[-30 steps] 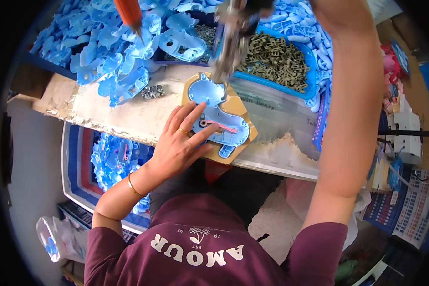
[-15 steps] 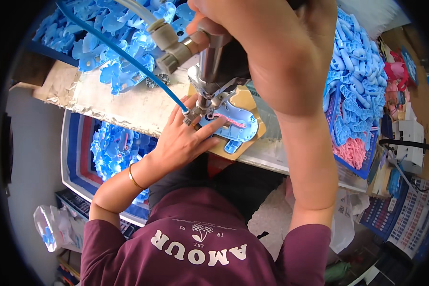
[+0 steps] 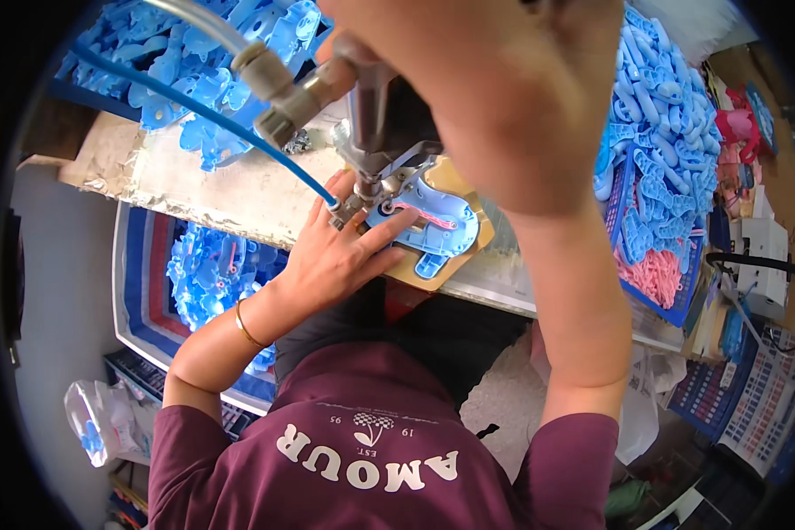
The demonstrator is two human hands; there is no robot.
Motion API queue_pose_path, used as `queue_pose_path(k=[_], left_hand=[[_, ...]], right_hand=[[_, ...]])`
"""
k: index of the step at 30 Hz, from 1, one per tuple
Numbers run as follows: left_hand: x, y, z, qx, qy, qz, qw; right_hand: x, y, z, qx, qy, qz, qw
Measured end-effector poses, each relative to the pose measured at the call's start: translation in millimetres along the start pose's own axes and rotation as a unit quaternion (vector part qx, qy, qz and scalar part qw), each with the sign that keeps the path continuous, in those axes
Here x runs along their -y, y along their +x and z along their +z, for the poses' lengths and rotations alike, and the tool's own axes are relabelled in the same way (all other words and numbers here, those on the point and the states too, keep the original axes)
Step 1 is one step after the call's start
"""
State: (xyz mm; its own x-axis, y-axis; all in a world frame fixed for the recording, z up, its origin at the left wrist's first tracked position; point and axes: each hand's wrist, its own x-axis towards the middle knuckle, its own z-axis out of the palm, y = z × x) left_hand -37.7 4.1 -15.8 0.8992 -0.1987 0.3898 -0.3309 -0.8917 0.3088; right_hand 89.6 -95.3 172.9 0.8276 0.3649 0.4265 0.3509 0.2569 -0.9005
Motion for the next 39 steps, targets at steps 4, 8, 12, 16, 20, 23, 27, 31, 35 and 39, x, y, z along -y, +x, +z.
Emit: queue_pose_path(k=[4, 8, 12, 16, 20, 23, 27, 31, 35, 39], left_hand=[[3, 0, -3, 0.007, 0.0, -0.003, 1.0], [3, 3, 0, -0.006, -0.008, 0.003, 1.0], [4, 7, -4, -0.02, -0.045, 0.02, 0.999], [6, 10, -11, -0.028, -0.025, 0.049, 0.998], [4, 13, -73, 0.03, -0.181, 0.018, 0.983], [16, -2, -140, 0.094, -0.269, -0.041, 0.958], [19, -47, -238, 0.301, -0.116, -0.23, 0.918], [49, -105, -224, 0.229, 0.146, -0.269, 0.924], [46, -83, -199, 0.184, 0.126, -0.295, 0.929], [25, -38, -180, 0.241, 0.024, -0.228, 0.943]], right_hand=[[-25, -19, 11, -0.032, 0.105, -0.049, 0.993], [-16, -16, 3, -0.034, 0.243, 0.037, 0.969], [-2, 30, -30, 0.025, 0.065, -0.088, 0.994], [2, 88, -53, 0.04, -0.001, -0.228, 0.973], [-20, 85, -65, 0.1, 0.057, -0.127, 0.985], [-65, 62, -119, -0.064, -0.125, -0.229, 0.963], [-100, 36, -216, -0.193, -0.432, -0.219, 0.853], [-119, 29, -329, -0.272, -0.647, -0.188, 0.687], [-126, 35, -370, -0.242, -0.702, -0.113, 0.661], [-122, 30, -394, -0.191, -0.655, -0.081, 0.727]])
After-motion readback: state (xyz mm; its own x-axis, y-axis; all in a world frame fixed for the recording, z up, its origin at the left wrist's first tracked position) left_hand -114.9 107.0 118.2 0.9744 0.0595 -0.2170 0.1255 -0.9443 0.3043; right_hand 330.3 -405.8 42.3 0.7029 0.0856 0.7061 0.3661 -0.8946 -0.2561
